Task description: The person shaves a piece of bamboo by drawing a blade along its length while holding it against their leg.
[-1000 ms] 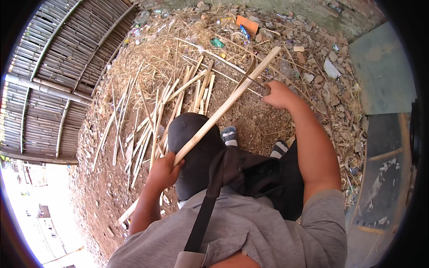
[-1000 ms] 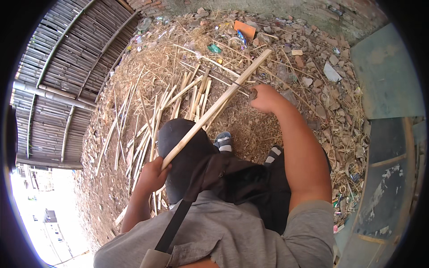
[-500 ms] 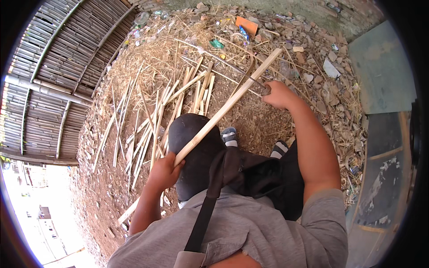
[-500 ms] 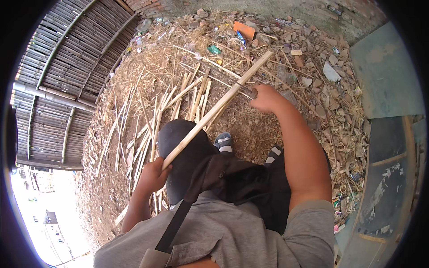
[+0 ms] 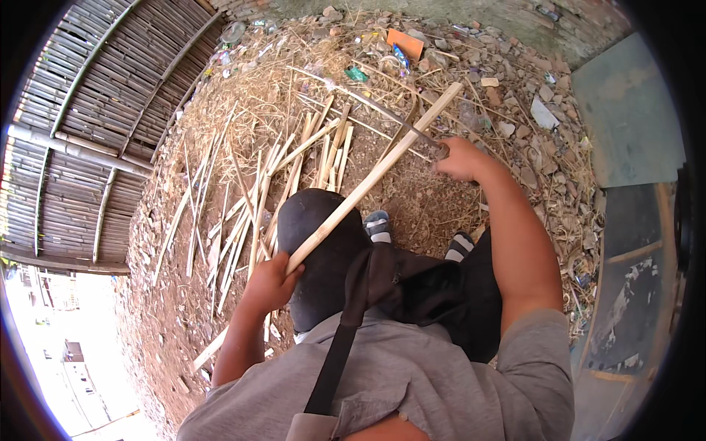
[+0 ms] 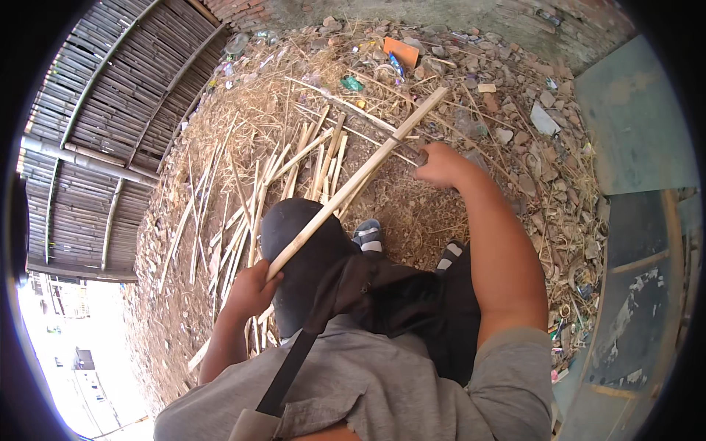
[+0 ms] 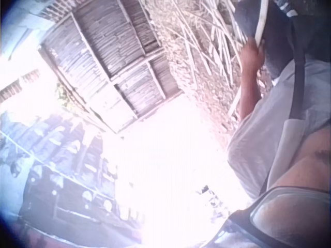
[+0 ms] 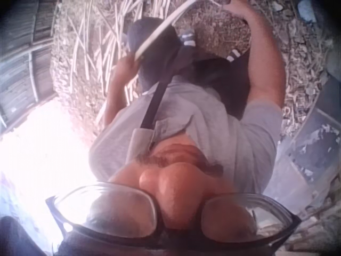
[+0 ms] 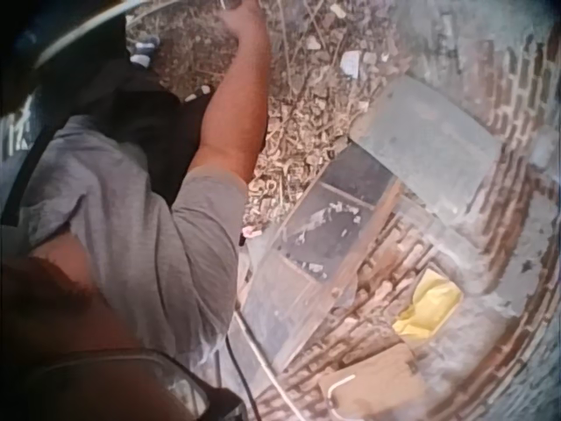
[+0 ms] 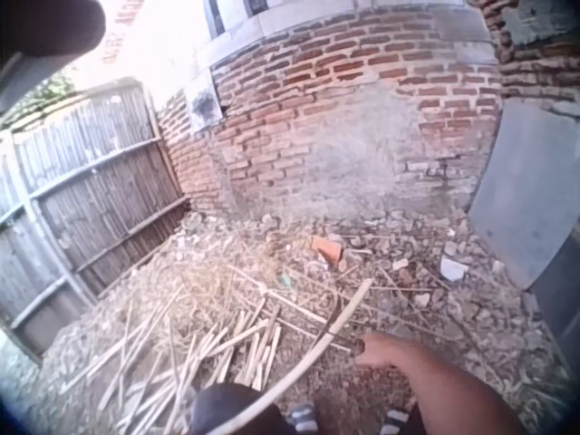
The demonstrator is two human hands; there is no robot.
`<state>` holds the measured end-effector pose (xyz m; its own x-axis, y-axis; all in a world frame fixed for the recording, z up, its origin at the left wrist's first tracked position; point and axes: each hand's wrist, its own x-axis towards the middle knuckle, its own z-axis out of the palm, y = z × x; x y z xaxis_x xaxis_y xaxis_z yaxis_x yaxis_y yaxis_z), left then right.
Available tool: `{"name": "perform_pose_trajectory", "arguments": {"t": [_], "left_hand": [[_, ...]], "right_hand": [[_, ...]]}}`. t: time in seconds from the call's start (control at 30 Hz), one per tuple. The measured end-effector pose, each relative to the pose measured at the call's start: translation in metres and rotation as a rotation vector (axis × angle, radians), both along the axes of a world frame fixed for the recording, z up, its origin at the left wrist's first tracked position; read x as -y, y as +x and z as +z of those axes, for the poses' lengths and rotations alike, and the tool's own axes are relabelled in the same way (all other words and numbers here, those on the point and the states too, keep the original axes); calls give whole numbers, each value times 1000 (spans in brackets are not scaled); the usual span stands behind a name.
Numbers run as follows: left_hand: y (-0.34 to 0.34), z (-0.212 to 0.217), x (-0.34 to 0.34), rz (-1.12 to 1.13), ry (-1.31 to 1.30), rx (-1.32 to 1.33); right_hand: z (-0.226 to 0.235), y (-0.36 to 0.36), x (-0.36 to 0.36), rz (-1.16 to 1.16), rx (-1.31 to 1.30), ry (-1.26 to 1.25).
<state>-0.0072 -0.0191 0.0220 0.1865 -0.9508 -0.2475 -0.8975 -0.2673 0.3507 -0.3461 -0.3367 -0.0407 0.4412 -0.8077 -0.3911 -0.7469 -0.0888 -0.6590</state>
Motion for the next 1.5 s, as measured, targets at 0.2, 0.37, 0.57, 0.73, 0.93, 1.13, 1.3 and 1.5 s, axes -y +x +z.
{"name": "perform_pose_trajectory", "arguments": {"t": [0.2, 0.37, 0.57, 0.73, 0.93, 1.13, 1.3, 1.5], "left_hand": [[1, 0, -1, -26, 30, 14], [-1, -2, -1, -2, -23, -10], [-3, -4, -5, 1, -33, -1], [-2, -8, -4, -16, -38, 8], [-4, -1, -4, 2, -12, 41], [2, -8, 0, -57, -14, 43], [-3, -6, -4, 6, -20, 69], [-1, -11, -5, 16, -30, 42]], "right_hand": [[30, 21, -29, 292, -100, -132], [12, 10, -6, 186, -41, 72], [8, 26, -23, 251, -102, -259], [25, 14, -18, 270, -51, -99], [18, 18, -13, 138, -141, -233], [28, 26, -24, 310, -163, -171], [14, 11, -14, 7, -19, -192], [58, 37, -53, 396, -142, -317]]}}
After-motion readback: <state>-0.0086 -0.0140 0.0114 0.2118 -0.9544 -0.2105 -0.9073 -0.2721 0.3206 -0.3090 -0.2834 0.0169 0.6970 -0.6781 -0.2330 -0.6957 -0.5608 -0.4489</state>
